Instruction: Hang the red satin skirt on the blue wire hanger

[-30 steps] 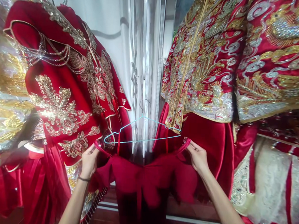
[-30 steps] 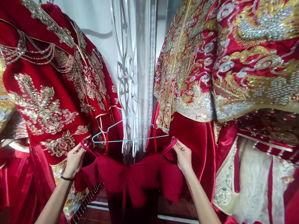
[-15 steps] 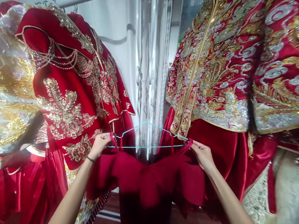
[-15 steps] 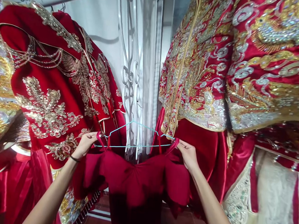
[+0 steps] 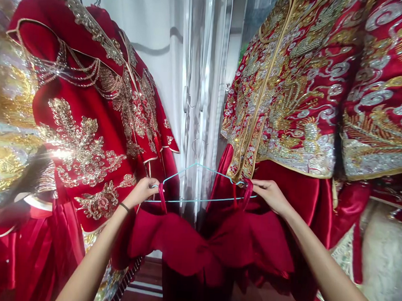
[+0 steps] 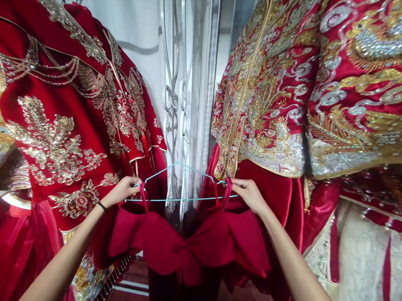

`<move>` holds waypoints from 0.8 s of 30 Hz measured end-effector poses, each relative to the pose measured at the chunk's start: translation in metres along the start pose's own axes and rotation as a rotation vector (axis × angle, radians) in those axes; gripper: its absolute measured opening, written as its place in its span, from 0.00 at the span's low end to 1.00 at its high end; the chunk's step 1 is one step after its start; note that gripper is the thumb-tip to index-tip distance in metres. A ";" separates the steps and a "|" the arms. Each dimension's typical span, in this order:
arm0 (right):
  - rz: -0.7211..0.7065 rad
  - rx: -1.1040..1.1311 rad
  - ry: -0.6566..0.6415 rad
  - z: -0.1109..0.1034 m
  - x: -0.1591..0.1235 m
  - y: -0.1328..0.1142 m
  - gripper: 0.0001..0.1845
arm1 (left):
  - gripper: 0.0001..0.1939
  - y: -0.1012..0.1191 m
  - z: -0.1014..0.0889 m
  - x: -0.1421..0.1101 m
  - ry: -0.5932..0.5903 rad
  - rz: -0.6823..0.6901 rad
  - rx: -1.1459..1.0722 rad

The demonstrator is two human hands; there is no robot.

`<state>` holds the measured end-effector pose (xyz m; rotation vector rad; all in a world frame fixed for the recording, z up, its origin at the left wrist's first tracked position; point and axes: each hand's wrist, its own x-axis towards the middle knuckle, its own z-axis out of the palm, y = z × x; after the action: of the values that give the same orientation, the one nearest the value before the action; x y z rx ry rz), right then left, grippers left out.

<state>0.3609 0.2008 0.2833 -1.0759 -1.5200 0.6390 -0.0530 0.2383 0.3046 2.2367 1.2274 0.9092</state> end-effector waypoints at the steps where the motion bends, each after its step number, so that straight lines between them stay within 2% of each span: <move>1: -0.019 -0.052 -0.034 0.002 0.005 -0.006 0.22 | 0.15 -0.001 0.001 -0.001 -0.014 0.005 0.022; 5: -0.110 -0.315 -0.182 0.011 0.018 -0.021 0.22 | 0.15 -0.004 0.004 -0.006 -0.001 0.033 0.144; 8: -0.159 -0.616 -0.224 0.014 0.020 -0.022 0.18 | 0.13 -0.005 0.006 -0.016 0.016 0.056 0.245; 9: -0.159 -0.700 -0.247 0.014 0.020 -0.021 0.17 | 0.13 -0.005 0.007 -0.020 0.029 0.055 0.271; 11: -0.154 -0.808 -0.300 0.013 0.018 -0.022 0.13 | 0.21 -0.006 0.010 -0.033 0.092 0.050 0.303; 13: -0.169 -0.885 -0.280 0.014 0.014 -0.025 0.15 | 0.28 -0.008 0.013 -0.049 0.198 0.038 0.294; 15: -0.209 -0.962 -0.147 0.022 0.009 -0.035 0.19 | 0.27 -0.013 0.016 -0.068 0.275 0.022 0.261; 17: -0.282 -0.981 0.004 0.042 0.005 -0.051 0.17 | 0.22 -0.019 0.016 -0.084 0.261 0.008 0.228; 19: -0.405 -0.925 0.030 0.075 0.005 -0.071 0.16 | 0.18 -0.027 0.014 -0.094 0.174 -0.009 0.206; 22: -0.641 -0.812 -0.172 0.139 0.017 -0.099 0.15 | 0.16 -0.039 0.007 -0.099 0.027 -0.053 0.172; 24: -0.725 -0.810 -0.336 0.182 0.030 -0.110 0.15 | 0.15 -0.044 0.002 -0.098 -0.039 -0.078 0.149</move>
<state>0.1560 0.2071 0.3467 -0.8890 -2.3833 -0.3653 -0.1153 0.1773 0.2422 2.2912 1.3947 0.7633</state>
